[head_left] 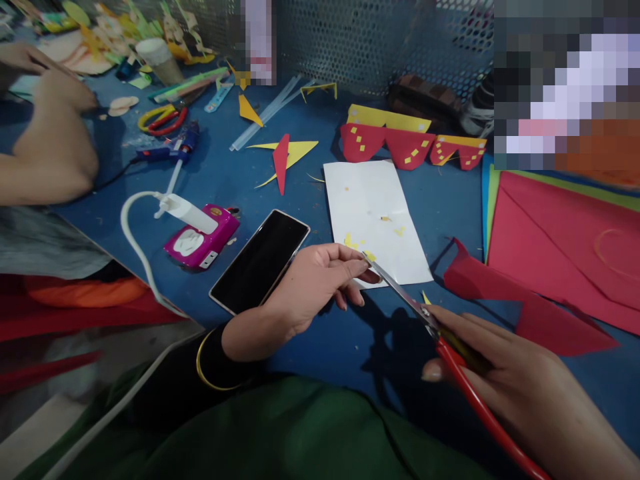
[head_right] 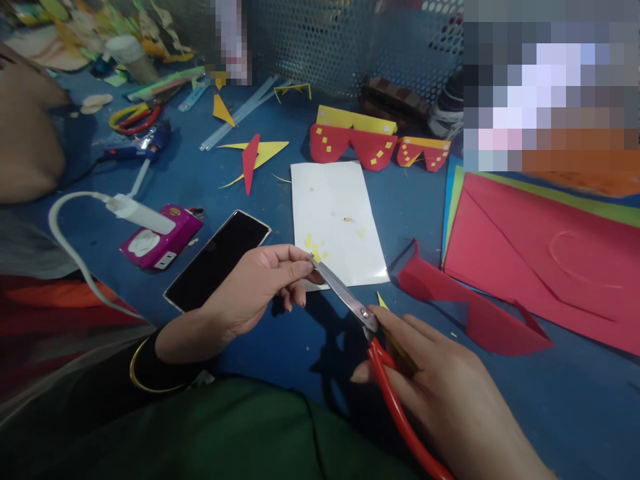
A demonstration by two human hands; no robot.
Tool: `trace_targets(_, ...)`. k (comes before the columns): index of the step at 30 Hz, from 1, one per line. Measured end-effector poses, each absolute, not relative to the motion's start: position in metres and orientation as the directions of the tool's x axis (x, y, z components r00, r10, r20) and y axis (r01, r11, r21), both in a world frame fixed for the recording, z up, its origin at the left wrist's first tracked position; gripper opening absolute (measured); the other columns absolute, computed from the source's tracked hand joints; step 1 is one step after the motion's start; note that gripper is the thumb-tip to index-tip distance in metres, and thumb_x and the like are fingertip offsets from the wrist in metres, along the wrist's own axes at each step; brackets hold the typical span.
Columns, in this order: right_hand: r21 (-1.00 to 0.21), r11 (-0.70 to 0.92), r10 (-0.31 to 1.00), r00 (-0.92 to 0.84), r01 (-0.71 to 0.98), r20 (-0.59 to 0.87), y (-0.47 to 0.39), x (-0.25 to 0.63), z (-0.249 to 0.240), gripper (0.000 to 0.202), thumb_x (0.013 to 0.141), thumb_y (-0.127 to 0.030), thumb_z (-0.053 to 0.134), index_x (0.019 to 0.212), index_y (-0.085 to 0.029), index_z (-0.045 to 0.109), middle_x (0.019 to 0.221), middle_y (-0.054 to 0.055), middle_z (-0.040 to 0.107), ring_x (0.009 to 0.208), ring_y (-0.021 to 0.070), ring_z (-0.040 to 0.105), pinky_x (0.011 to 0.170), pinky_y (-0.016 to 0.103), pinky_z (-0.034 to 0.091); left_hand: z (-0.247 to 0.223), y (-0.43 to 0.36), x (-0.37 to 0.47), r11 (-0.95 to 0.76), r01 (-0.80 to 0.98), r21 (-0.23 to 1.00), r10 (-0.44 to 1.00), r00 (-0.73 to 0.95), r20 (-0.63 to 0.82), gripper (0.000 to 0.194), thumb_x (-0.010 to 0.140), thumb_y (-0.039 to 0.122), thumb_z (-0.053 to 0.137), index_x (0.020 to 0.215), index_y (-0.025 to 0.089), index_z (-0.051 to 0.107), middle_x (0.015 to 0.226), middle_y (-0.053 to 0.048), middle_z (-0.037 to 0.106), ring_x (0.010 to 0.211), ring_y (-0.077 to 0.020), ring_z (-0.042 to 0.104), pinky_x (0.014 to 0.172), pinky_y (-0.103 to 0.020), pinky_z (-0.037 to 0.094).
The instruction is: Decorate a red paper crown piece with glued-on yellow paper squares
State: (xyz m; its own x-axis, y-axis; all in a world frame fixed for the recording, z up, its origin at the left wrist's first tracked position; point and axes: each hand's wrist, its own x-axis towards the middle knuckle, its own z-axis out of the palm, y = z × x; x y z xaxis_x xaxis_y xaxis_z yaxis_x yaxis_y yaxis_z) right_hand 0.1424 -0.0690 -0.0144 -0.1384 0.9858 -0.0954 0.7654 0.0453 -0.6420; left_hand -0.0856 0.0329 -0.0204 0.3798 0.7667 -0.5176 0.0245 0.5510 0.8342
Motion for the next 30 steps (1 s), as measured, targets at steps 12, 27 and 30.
trace_targets(12, -0.672, -0.047, 0.994, -0.035, 0.739, -0.108, -0.066, 0.1422, -0.0147, 0.038, 0.074, -0.056, 0.076, 0.108, -0.039, 0.08, 0.096, -0.002, 0.082, 0.073, 0.0226, 0.079, 0.051, 0.02, 0.057, -0.0211, 0.033, -0.0856, 0.556, 0.034, 0.83, 0.767, 0.362, -0.529, 0.019, 0.089, 0.031, 0.069, 0.079, 0.016, 0.068, 0.093, -0.007, 0.077, 0.055, -0.0064, 0.06, 0.047, -0.021, 0.041)
trace_targets(27, -0.672, -0.066, 0.993, -0.016, 0.737, -0.116, -0.0634, 0.1407, -0.014, 0.039, 0.074, -0.06, 0.073, 0.102, -0.034, 0.082, 0.091, 0.0, 0.083, 0.07, 0.0237, 0.078, 0.051, 0.023, 0.059, -0.0214, 0.0329, -0.0866, 0.546, 0.035, 0.837, 0.779, 0.347, -0.522, 0.016, 0.089, 0.027, 0.068, 0.077, 0.016, 0.068, 0.087, -0.006, 0.076, 0.054, -0.0066, 0.059, 0.047, -0.02, 0.042)
trace_targets(30, -0.69, -0.088, 0.991, -0.008, 0.718, -0.135, -0.0623, 0.1402, -0.0141, 0.037, 0.073, -0.058, 0.075, 0.098, -0.032, 0.083, 0.09, 0.001, 0.083, 0.067, 0.0236, 0.078, 0.049, 0.023, 0.058, -0.0216, 0.0329, -0.0869, 0.544, 0.036, 0.839, 0.781, 0.345, -0.521, 0.017, 0.088, 0.029, 0.07, 0.077, 0.016, 0.068, 0.086, -0.006, 0.076, 0.055, -0.0069, 0.059, 0.048, -0.021, 0.042)
